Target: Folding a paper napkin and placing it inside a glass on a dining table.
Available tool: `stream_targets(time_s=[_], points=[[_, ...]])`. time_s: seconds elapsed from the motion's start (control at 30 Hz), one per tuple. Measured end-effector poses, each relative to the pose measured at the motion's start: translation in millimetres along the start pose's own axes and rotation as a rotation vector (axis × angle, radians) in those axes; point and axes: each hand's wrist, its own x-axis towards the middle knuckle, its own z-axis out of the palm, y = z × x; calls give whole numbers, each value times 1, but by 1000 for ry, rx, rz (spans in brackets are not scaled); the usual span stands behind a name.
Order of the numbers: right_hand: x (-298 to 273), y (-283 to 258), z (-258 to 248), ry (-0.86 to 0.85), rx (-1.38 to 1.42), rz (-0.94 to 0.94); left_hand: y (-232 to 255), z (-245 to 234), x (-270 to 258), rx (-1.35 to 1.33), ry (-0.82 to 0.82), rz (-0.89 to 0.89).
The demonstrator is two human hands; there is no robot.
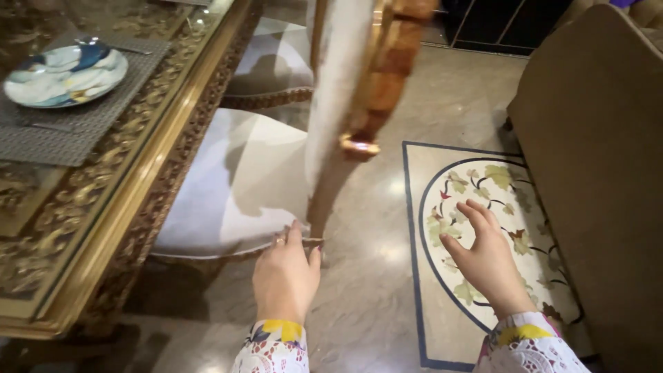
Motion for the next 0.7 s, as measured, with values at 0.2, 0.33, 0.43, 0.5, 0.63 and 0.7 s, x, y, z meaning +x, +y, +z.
stream_targets(time_s=[0.2, 0.33, 0.43, 0.5, 0.63, 0.7], points=[[22, 70, -25, 31, -2, -18, 64, 42, 7, -20, -50, -29], [30, 93, -49, 18, -3, 55, 111, 50, 16, -21, -67, -13], [35, 120, -65, 28, -44, 78, 139, 63, 26, -2, -153, -8], [37, 130, -73, 66, -29, 97, 146, 80, 34, -48, -13, 91], [43, 160, -82, 76, -40, 117, 162, 104, 52, -38, 66, 197], [47, 168, -86, 74, -59, 168, 173, 105, 60, -43, 96, 254]])
